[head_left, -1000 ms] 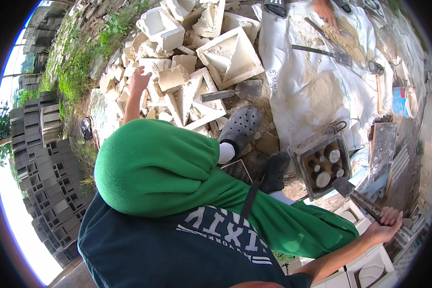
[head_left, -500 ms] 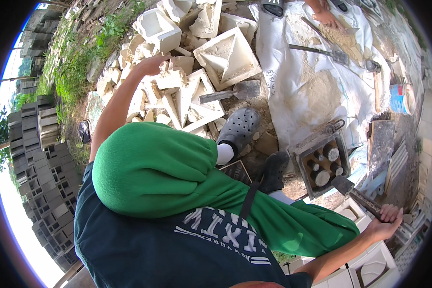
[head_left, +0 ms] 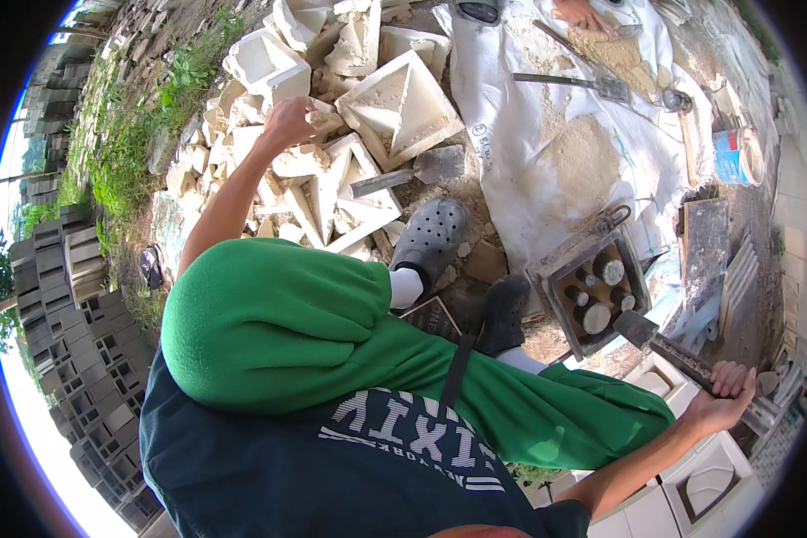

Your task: The person cleans debris from ventilation blocks and fills a small wooden form with a mixture of sand and cement using a masonry chisel and their hands.

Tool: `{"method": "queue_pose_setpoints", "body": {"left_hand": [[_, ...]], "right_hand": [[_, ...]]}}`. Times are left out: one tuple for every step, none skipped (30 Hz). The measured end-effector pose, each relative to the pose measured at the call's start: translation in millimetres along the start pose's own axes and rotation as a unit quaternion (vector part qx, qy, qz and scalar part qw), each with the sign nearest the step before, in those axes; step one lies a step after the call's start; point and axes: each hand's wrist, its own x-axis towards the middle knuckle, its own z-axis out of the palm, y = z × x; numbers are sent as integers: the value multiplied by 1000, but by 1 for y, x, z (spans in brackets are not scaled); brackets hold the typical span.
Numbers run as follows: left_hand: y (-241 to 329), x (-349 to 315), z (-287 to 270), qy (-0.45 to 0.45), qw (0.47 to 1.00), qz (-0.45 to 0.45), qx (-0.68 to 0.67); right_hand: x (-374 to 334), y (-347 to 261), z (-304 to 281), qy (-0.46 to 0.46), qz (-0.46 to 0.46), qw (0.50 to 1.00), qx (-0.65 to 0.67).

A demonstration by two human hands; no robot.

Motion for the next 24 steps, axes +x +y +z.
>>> {"method": "queue_pose_setpoints", "body": {"left_hand": [[-1,0,-1,39,998,51,17],[7,-2,-7,53,997,60,24],[20,-6,-23,66,995,69,32],[35,-11,-39,63,996,67,21],[48,-17,-57,59,996,66,9],[65,-24,-67,64,994,82,-21],[83,-30,-74,71,992,96,-50],[98,-31,-76,59,989,115,-71],[118,-29,-69,55,987,124,-81],[141,-27,-62,-36,981,105,-159],[163,-24,-57,-127,961,83,-229],[183,-20,-41,-151,948,113,-257],[200,-17,-17,-173,933,140,-283],[210,-16,10,-196,908,134,-344],[228,-12,43,-226,872,139,-411],[245,-6,73,-234,872,138,-407],[262,0,98,-243,872,136,-403],[278,3,115,-247,867,143,-408],[290,7,127,-231,879,148,-390],[296,10,141,-216,894,146,-364],[295,12,156,-218,892,146,-368],[287,15,171,-158,917,177,-321],[288,13,169,-99,933,212,-272],[286,11,167,-126,926,221,-278]], "right_hand": [[0,-1,1,4,1,1000,2],[-2,-4,0,1,-2,1000,-6],[-3,-4,0,11,-6,1000,-14],[-3,-3,1,-3,-5,1000,-21],[-4,-3,4,-17,-5,999,-29],[-5,-3,5,-22,-6,999,-34],[-5,0,6,-27,-6,999,-38],[-7,-1,7,-27,-6,999,-45],[-9,-1,8,-28,-8,998,-51],[-12,-2,6,-29,-11,997,-64],[-16,-3,4,-23,-17,997,-71],[-21,-5,5,-23,-12,997,-75],[-24,-6,8,-26,-6,997,-77],[-21,4,7,-25,6,997,-70],[-24,3,8,-23,-1,997,-76],[-27,2,10,-30,0,997,-74],[-30,2,12,-36,1,997,-72],[-32,0,12,-51,-5,996,-75],[-38,-6,19,-52,-18,995,-87],[-38,-3,22,-77,-13,994,-75],[-38,1,24,-102,-6,993,-61],[-37,6,27,-110,-7,993,-52],[-39,9,27,-109,-10,992,-58],[-40,13,29,-121,-13,992,-46]]}}
